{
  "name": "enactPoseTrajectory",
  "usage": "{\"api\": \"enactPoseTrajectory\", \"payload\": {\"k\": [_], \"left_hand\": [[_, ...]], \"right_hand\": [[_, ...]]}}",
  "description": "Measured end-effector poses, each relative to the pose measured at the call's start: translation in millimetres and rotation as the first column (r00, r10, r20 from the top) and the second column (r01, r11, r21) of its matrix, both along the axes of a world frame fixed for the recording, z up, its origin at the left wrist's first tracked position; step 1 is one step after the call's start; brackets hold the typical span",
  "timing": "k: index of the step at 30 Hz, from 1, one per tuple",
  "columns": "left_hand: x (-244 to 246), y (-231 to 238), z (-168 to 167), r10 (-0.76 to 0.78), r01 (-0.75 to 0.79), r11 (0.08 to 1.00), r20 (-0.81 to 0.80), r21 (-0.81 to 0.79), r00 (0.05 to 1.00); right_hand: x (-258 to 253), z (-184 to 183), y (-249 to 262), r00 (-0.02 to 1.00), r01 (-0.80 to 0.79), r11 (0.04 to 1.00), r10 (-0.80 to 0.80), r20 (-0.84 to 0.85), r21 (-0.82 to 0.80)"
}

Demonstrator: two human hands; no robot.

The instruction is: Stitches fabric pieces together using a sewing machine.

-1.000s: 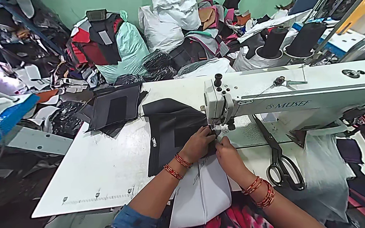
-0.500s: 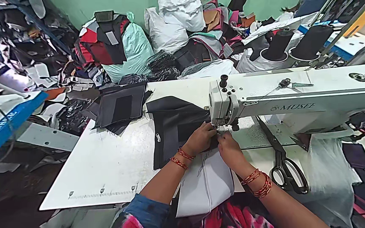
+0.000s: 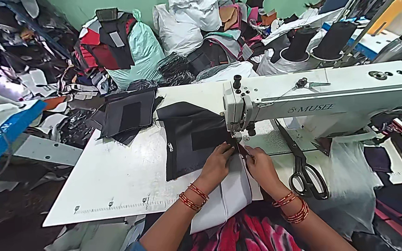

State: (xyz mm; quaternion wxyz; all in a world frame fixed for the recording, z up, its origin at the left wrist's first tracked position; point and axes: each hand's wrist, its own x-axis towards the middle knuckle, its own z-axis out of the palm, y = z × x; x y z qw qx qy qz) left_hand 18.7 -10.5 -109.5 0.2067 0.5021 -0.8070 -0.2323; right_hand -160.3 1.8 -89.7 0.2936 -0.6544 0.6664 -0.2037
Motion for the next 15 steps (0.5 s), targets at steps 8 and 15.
{"api": "enactPoseTrajectory", "payload": {"k": [8, 15], "left_hand": [[-9, -1, 6, -0.144, 0.233, 0.95, 0.374, -0.206, 0.916], [-17, -3, 23, -0.096, 0.104, 0.995, 0.336, -0.006, 0.937]], "right_hand": [[-7, 2, 1, 0.999, -0.026, 0.998, 0.024, 0.042, 0.061], [-9, 3, 1, 0.996, -0.072, 0.992, 0.066, 0.059, 0.1]]}}
